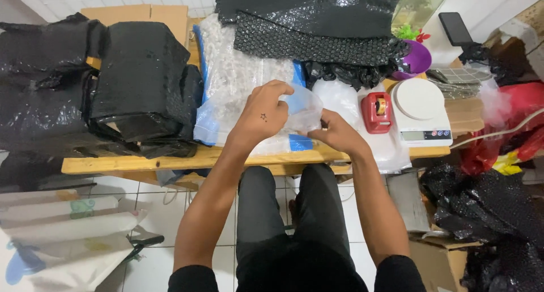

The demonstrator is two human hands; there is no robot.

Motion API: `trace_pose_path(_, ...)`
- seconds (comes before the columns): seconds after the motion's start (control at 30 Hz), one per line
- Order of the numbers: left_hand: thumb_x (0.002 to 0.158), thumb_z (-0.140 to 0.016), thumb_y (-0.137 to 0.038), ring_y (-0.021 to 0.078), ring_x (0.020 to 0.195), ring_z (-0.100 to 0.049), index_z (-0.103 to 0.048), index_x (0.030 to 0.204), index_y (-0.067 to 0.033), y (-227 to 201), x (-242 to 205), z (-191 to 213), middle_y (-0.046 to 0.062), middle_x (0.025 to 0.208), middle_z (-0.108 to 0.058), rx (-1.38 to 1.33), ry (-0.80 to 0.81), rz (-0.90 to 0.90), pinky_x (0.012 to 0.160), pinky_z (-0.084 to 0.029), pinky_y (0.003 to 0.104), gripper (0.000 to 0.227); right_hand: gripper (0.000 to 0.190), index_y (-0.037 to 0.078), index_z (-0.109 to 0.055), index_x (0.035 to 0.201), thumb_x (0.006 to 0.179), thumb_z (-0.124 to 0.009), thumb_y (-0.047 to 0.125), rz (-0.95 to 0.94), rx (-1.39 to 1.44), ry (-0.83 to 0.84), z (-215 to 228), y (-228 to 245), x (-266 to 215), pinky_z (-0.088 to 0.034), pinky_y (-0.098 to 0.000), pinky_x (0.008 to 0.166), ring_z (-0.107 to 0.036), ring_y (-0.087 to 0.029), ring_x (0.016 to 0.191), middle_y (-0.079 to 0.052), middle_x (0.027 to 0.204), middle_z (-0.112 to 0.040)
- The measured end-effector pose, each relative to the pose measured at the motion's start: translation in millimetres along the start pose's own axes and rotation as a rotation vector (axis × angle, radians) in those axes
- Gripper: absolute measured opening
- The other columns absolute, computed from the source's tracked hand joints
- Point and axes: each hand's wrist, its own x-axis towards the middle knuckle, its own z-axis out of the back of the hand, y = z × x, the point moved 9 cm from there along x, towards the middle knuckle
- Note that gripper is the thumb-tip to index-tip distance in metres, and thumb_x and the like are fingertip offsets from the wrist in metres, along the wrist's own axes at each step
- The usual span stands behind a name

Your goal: The person is scooping small items into plastic bags, folding a cardboard box, and then packing the bags into the box for shipping.

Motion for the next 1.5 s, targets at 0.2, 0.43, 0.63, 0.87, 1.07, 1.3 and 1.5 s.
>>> trace_pose_path(0.2,0.097,-0.038,0.004,0.048,0.128,-0.056,-0.053,0.14,0.009,-34.1,-10.9,-11.3,0.032,0.139,-0.054,-0.026,0.075,-0.057,0.104,-0.051,0.057,0.046,0.056,0.009,-0.059,0.141,0.088,-0.068,-0.006,-0.012,-0.096,0.03,3.0,29.7,-29.8,-0.048,-0.0538,0.094,-0.06,-0.036,0.111,-0.018,0.13,-0.066)
trace_pose_path(0.43,0.095,-0.042,0.003,0.0465,0.124,-0.059,-0.058,0.134,0.0091,-64.0,-10.5,-35.7,0.029,0.136,-0.058,-0.006,0.066,-0.18,0.104,-0.048,0.059,0.043,0.054,0.006,-0.058,0.142,0.089,-0.071,0.002,-0.029,-0.184,-0.24,65.3,27.6,-84.9,-0.05,-0.0581,0.096,-0.061,-0.044,0.114,-0.024,0.128,-0.064)
trace_pose_path(0.63,0.091,-0.044,0.005,0.0474,0.125,-0.059,-0.059,0.129,0.0125,-80.1,-11.0,-52.9,0.03,0.131,-0.06,0.005,0.035,-0.322,0.105,-0.046,0.059,0.042,0.025,0.004,-0.071,0.124,0.099,-0.067,0.007,-0.159,-0.408,-0.659,162.3,-16.9,-158.8,-0.057,-0.0472,0.076,-0.071,-0.041,0.089,-0.024,0.107,-0.07)
trace_pose_path(0.87,0.094,-0.045,0.0,0.0416,0.128,-0.058,-0.059,0.134,0.0065,-94.8,-12.8,-82.8,0.023,0.135,-0.059,-0.056,0.12,-0.303,0.106,-0.047,0.053,0.042,0.024,0.008,-0.075,0.122,0.103,-0.062,0.012,-0.419,-0.799,-0.826,218.0,-48.7,-207.5,-0.057,-0.0509,0.074,-0.072,-0.036,0.085,-0.015,0.101,-0.071)
trace_pose_path(1.07,0.095,-0.046,-0.001,0.0401,0.124,-0.062,-0.059,0.133,0.0073,-107.9,-14.5,-96.0,0.024,0.133,-0.06,-0.057,0.129,-0.324,0.104,-0.049,0.053,0.04,0.028,0.008,-0.073,0.125,0.1,-0.06,0.008,-0.454,-0.889,-0.833,206.2,-34.9,-210.2,-0.057,-0.0561,0.076,-0.072,-0.042,0.091,-0.019,0.11,-0.068)
trace_pose_path(1.3,0.096,-0.045,0.0,0.0421,0.117,-0.065,-0.059,0.132,0.0107,-119.8,-19.6,-105.4,0.028,0.132,-0.061,-0.039,0.153,-0.373,0.099,-0.054,0.053,0.04,0.03,0.004,-0.067,0.13,0.103,-0.054,0.007,-0.42,-0.812,-0.833,205.4,-42.1,-210.1,-0.055,-0.0617,0.082,-0.069,-0.05,0.1,-0.026,0.114,-0.067)
trace_pose_path(1.5,0.096,-0.043,-0.002,0.0433,0.116,-0.066,-0.057,0.134,0.0114,-120.9,-12.0,-117.5,0.029,0.136,-0.058,-0.06,0.214,-0.352,0.099,-0.054,0.056,0.043,0.034,0.01,-0.064,0.134,0.103,-0.052,0.008,-0.546,-0.819,-0.807,201.6,-40.4,-213.4,-0.054,-0.0618,0.083,-0.07,-0.051,0.098,-0.027,0.107,-0.072)
